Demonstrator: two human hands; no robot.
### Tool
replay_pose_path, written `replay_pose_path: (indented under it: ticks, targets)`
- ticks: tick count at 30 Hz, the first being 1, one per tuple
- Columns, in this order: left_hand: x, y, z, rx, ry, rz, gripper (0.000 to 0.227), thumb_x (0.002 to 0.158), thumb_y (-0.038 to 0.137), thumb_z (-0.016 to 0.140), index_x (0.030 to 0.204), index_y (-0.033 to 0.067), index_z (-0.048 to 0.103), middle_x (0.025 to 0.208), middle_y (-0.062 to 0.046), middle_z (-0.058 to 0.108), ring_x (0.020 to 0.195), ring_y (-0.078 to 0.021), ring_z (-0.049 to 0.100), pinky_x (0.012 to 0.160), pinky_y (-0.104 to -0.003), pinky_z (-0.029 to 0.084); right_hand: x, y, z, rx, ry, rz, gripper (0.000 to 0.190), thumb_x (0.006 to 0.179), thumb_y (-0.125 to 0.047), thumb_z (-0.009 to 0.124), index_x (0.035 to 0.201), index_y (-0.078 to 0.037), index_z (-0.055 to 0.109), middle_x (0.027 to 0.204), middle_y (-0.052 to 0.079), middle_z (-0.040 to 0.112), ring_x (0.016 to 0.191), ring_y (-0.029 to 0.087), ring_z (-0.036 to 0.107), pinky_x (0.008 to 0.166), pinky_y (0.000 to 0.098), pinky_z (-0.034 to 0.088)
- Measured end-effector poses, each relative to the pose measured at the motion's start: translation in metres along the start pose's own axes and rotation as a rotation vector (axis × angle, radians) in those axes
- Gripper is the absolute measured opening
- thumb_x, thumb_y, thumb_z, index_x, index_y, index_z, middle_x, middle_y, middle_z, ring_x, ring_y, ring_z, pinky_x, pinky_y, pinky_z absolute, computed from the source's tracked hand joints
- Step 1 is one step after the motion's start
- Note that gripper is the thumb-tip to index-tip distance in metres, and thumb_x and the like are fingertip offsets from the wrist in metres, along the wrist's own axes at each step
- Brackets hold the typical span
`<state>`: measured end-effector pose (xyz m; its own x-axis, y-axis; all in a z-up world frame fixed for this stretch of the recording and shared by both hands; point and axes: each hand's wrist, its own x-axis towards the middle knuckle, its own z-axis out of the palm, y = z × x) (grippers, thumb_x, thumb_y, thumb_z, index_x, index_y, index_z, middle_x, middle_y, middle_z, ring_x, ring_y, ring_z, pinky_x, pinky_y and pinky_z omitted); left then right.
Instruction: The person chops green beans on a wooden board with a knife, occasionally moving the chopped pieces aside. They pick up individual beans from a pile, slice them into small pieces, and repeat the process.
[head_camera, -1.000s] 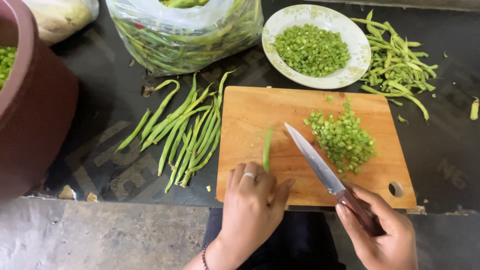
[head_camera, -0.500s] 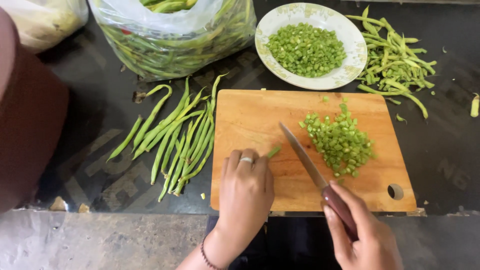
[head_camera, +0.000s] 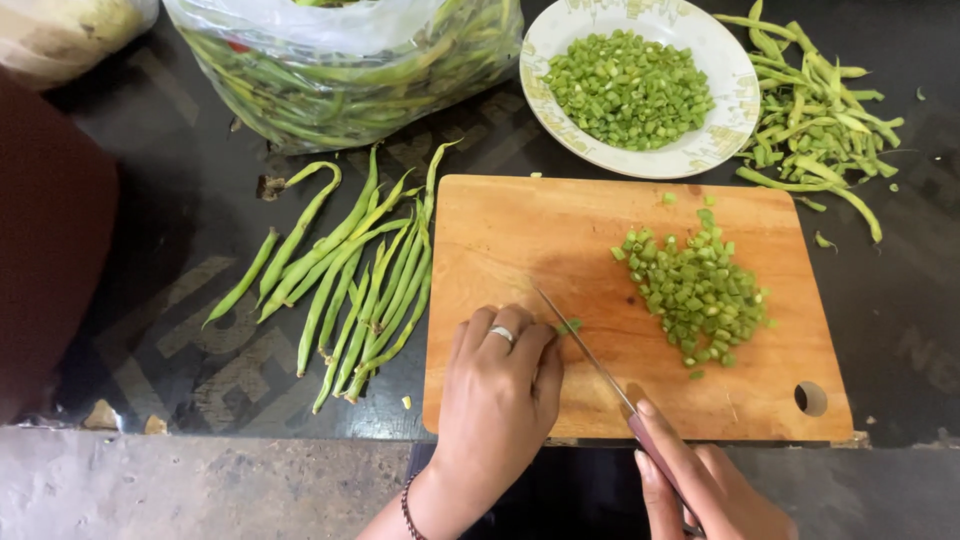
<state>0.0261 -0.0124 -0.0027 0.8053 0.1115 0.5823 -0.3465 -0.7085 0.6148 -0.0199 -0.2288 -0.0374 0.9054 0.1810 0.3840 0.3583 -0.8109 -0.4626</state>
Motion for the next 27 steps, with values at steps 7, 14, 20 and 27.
replay_pose_path:
  ticks: [7, 14, 20, 27]
  targets:
    - [0.000, -0.002, -0.001, -0.001, -0.016, 0.017, 0.008, 0.085, 0.002, 0.071, 0.093, 0.0005, 0.069, 0.094, -0.013, 0.065, 0.091, -0.0336, 0.061, 0.081, -0.044, 0.047, -0.018, 0.041, 0.010, 0.017, -0.146, 0.053, 0.057, 0.081, -0.018, 0.078, 0.136, -0.024, 0.066, 0.071, 0.004, 0.074, 0.044, 0.010, 0.060, 0.039, 0.0279, 0.049]
    - [0.001, -0.001, -0.001, 0.029, -0.022, 0.029, 0.009, 0.086, 0.004, 0.071, 0.095, 0.0010, 0.070, 0.096, -0.012, 0.066, 0.092, -0.0330, 0.061, 0.082, -0.044, 0.047, -0.017, 0.041, 0.009, 0.126, -0.107, -0.047, 0.054, 0.082, -0.016, 0.072, 0.135, -0.012, 0.059, 0.081, 0.008, 0.077, 0.057, 0.015, 0.069, 0.047, 0.0283, 0.055]
    - [0.000, -0.001, -0.002, 0.033, -0.047, 0.033, 0.010, 0.086, 0.004, 0.070, 0.096, 0.0008, 0.070, 0.095, -0.012, 0.065, 0.093, -0.0325, 0.061, 0.082, -0.044, 0.047, -0.027, 0.058, 0.022, 0.134, -0.101, -0.221, 0.056, 0.087, -0.016, 0.070, 0.140, -0.013, 0.053, 0.085, 0.010, 0.078, 0.066, 0.018, 0.077, 0.065, 0.0335, 0.063]
    - [0.001, -0.005, -0.002, 0.036, -0.093, 0.097, 0.007, 0.086, 0.003, 0.067, 0.093, 0.0012, 0.067, 0.105, -0.013, 0.066, 0.093, -0.0312, 0.060, 0.083, -0.043, 0.047, 0.014, -0.018, 0.015, 0.045, 0.095, -0.131, 0.042, 0.086, -0.008, 0.075, 0.127, -0.018, 0.069, 0.076, 0.004, 0.076, 0.059, 0.012, 0.075, 0.057, 0.0281, 0.058]
